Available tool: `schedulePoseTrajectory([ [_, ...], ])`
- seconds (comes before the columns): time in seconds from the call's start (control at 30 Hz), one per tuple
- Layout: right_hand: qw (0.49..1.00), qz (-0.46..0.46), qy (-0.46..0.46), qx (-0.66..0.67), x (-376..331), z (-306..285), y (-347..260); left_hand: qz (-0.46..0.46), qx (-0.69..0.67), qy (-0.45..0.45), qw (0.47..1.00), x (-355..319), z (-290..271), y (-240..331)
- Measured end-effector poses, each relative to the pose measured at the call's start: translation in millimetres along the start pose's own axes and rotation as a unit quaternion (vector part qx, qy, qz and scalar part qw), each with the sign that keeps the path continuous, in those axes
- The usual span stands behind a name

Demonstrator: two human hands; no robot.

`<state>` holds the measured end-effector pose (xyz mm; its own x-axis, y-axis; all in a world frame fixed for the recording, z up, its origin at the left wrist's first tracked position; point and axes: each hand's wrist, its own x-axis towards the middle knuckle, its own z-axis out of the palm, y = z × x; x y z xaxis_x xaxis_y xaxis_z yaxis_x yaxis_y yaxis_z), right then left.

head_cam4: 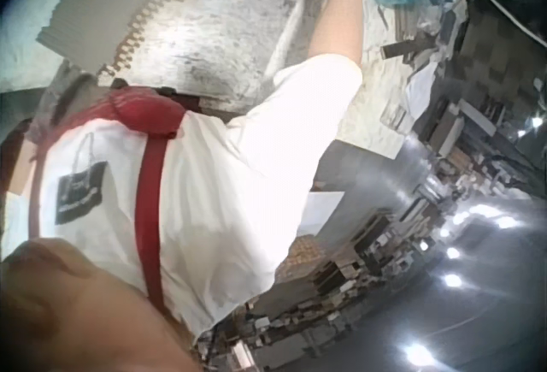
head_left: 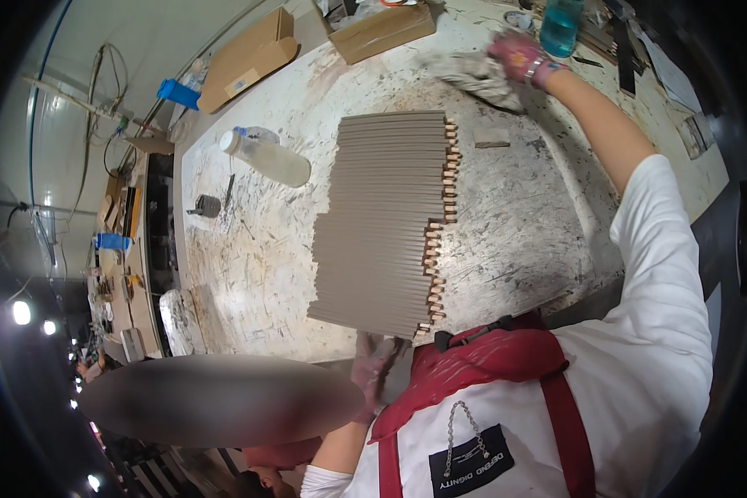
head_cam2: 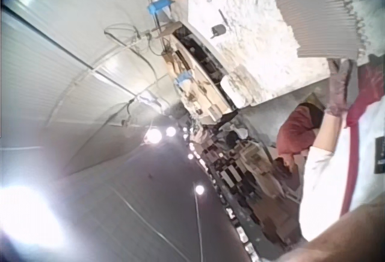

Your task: The person sands the sides and edges of small wood blocks using a sanding block, wipes them with a cloth, and stacks them into larger wood assemblies.

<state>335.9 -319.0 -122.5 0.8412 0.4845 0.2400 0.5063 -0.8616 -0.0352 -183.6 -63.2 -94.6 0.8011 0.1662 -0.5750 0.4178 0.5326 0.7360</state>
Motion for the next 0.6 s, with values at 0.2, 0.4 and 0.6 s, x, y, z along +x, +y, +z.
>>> schedulePoseTrajectory([
  [0.2,0.982,-0.017,-0.165,-0.093,-59.0,-27.1,-5.7,0.238,0.724,0.151,0.629,13.8,-60.9,33.9],
  [0.4,0.987,-0.076,-0.045,0.134,-33.2,17.4,-164.1,0.368,0.805,-0.159,0.437,96.1,-73.5,95.0],
  [0.6,0.989,-0.033,-0.110,0.093,-23.8,42.3,-207.6,0.429,0.749,-0.176,0.474,126.0,-81.5,80.4],
])
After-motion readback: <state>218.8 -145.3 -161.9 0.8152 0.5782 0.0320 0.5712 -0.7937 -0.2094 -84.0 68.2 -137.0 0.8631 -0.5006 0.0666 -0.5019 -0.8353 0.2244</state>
